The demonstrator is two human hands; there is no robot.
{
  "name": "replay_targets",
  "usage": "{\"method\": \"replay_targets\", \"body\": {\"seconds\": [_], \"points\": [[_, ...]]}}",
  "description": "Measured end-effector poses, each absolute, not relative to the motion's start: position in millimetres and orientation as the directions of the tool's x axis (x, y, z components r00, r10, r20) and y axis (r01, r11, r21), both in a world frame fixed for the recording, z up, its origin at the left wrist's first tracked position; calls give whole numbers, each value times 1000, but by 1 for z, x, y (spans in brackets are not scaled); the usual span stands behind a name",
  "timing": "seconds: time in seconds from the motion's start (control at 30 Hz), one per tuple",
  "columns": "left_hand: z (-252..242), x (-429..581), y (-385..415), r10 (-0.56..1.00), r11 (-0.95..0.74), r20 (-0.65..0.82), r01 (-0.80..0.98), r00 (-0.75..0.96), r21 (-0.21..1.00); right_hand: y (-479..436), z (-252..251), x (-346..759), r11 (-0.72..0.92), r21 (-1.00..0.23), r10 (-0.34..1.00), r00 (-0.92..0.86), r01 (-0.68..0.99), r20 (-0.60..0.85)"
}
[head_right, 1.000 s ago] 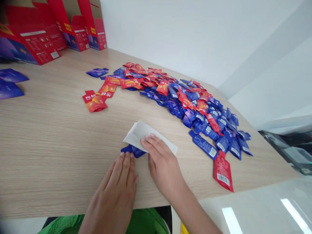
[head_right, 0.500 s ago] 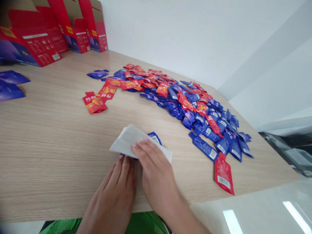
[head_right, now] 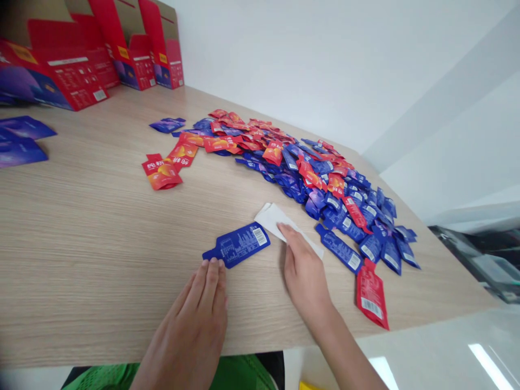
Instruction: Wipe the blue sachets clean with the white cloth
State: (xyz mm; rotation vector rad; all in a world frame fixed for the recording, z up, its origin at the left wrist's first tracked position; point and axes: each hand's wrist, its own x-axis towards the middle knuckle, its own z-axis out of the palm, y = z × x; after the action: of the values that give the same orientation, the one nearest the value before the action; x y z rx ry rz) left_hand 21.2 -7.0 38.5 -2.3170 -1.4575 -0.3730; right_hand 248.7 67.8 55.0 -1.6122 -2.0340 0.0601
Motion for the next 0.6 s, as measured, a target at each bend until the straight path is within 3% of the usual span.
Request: {"method": "replay_targets", "body": {"seconds": [0.1, 0.23, 0.33, 0.47, 0.6], "points": [[36, 21, -9, 806, -400, 395, 898, 440, -184, 52, 68, 225, 356, -404, 882, -160, 843, 444], [37, 20, -9, 810, -403, 377, 893, 450, -201, 38, 71, 185, 616, -368, 783, -487, 697, 387], [40, 20, -8, 805, -404, 386, 892, 452, -201, 43, 65, 176, 670, -339, 742, -591, 660, 317], [42, 19, -8, 803, -392, 404, 899, 437, -194, 59, 57, 206, 596, -348, 802, -512, 724, 308], [38, 17, -10, 804, -416, 387, 892, 452, -178, 75, 48, 251, 428, -333, 888, -321, 840, 329]]}}
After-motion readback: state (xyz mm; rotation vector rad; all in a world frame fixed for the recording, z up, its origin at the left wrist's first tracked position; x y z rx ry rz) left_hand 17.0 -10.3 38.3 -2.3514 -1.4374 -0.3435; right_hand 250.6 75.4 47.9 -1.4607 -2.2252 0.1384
